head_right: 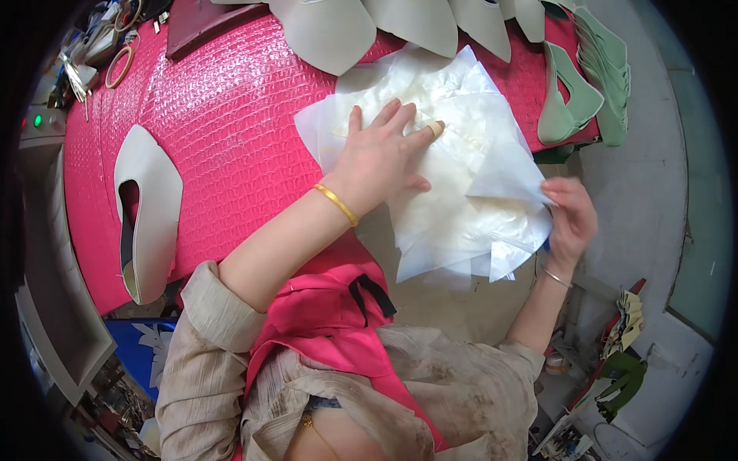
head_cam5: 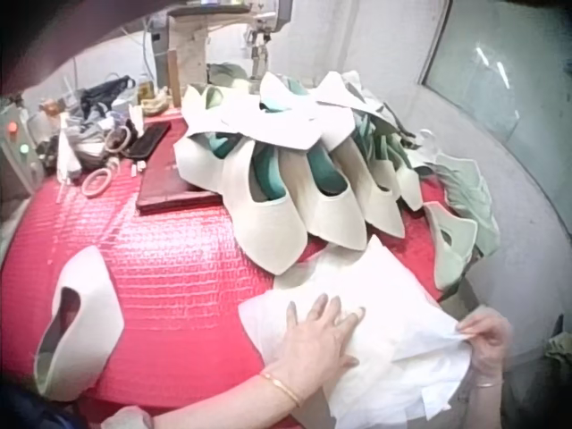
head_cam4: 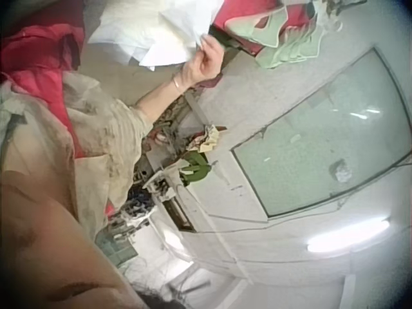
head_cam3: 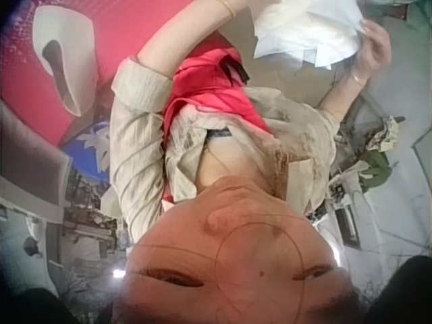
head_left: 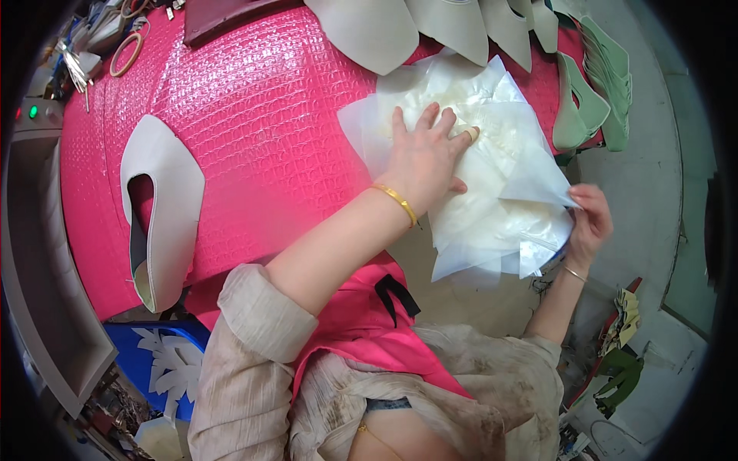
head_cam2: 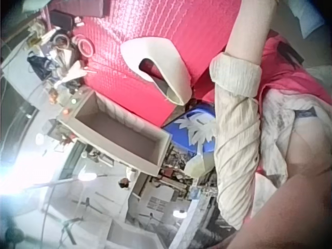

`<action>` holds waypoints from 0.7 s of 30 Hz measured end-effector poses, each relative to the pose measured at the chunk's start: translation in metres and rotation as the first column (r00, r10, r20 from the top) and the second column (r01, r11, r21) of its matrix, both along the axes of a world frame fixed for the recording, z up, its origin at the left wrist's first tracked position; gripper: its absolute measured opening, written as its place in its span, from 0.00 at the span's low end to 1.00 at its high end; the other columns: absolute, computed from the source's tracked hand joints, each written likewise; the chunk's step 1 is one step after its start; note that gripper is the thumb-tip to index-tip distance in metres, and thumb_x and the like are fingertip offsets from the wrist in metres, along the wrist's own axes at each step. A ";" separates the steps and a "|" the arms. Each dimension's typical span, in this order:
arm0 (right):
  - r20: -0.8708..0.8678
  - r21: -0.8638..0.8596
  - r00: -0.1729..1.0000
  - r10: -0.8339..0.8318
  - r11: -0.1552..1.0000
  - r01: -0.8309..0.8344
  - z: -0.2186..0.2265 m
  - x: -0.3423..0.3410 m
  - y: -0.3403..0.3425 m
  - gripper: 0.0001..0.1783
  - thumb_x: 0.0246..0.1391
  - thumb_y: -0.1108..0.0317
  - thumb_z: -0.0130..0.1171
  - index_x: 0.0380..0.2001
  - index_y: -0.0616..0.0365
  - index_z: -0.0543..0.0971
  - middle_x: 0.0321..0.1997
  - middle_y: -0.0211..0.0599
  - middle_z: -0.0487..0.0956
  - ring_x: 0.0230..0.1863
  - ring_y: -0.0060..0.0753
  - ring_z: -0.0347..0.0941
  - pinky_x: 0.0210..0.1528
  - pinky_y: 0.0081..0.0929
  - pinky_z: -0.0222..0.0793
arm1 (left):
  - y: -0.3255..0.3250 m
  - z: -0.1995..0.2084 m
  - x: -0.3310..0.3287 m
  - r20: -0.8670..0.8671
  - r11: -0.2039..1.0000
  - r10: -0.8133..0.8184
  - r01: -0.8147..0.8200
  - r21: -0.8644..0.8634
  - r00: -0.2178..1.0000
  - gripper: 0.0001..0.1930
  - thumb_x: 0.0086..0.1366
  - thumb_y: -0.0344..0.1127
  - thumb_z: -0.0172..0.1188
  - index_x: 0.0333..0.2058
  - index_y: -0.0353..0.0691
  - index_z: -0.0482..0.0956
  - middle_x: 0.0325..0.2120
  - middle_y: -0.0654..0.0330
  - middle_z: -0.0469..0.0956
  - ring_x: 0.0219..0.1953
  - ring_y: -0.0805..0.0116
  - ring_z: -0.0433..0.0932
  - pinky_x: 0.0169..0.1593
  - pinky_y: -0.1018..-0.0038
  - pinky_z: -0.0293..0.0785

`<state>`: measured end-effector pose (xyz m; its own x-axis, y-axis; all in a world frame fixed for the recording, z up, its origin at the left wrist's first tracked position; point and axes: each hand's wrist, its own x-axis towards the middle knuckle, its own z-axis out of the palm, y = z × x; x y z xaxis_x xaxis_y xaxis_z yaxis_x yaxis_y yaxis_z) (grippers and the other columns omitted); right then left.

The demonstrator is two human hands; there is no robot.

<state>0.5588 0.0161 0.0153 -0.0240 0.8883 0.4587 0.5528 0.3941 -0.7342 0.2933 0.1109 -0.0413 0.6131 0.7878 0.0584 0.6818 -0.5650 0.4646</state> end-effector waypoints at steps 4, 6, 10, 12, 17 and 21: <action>-0.161 0.205 0.981 -0.113 0.968 0.145 0.041 0.032 -0.048 0.06 0.47 0.80 0.52 0.30 0.59 0.71 0.34 0.45 0.73 0.38 0.36 0.70 0.36 0.30 0.72 | -0.005 0.001 0.012 -0.112 1.000 0.019 -0.018 0.016 0.994 0.38 0.43 0.52 0.65 0.56 0.57 0.62 0.54 0.56 0.60 0.61 0.58 0.53 0.56 0.41 0.52; -0.258 0.440 0.966 -0.037 0.885 0.151 0.085 0.043 -0.070 0.06 0.49 0.73 0.53 0.30 0.57 0.68 0.32 0.44 0.72 0.39 0.36 0.70 0.35 0.31 0.71 | -0.007 0.003 0.012 -0.152 0.999 0.012 -0.019 -0.045 0.988 0.38 0.44 0.52 0.64 0.56 0.53 0.62 0.54 0.54 0.59 0.61 0.58 0.52 0.57 0.42 0.50; 0.219 0.270 0.975 -0.043 0.963 -0.018 0.102 -0.026 -0.057 0.07 0.49 0.68 0.55 0.29 0.56 0.69 0.31 0.43 0.73 0.36 0.38 0.71 0.33 0.29 0.68 | 0.016 0.025 -0.002 0.417 0.816 0.099 0.166 -0.553 0.903 0.34 0.53 0.50 0.60 0.55 0.41 0.62 0.54 0.52 0.61 0.60 0.61 0.55 0.60 0.57 0.51; 0.048 0.054 0.938 0.342 0.937 -0.344 0.072 -0.066 -0.029 0.08 0.48 0.66 0.56 0.27 0.58 0.71 0.31 0.43 0.74 0.33 0.39 0.72 0.32 0.27 0.67 | 0.012 0.045 -0.027 0.639 0.592 0.339 0.371 -0.715 0.691 0.31 0.57 0.49 0.57 0.54 0.37 0.64 0.53 0.53 0.64 0.58 0.63 0.59 0.59 0.66 0.55; -0.555 0.137 0.588 0.588 0.762 -0.633 0.020 -0.128 0.006 0.16 0.48 0.57 0.57 0.27 0.60 0.75 0.38 0.51 0.75 0.36 0.42 0.73 0.39 0.33 0.67 | -0.038 0.069 -0.111 0.678 0.174 0.413 0.678 -0.714 0.608 0.27 0.55 0.40 0.61 0.50 0.29 0.67 0.43 0.60 0.72 0.47 0.72 0.69 0.52 0.74 0.63; -0.573 -0.209 0.721 0.390 0.781 -0.589 0.022 -0.183 0.030 0.42 0.46 0.40 0.53 0.55 0.62 0.63 0.60 0.52 0.60 0.62 0.47 0.55 0.61 0.38 0.48 | -0.083 0.075 -0.166 0.607 0.415 0.665 0.461 -0.785 0.434 0.16 0.52 0.31 0.64 0.39 0.31 0.73 0.34 0.63 0.75 0.37 0.76 0.71 0.43 0.78 0.67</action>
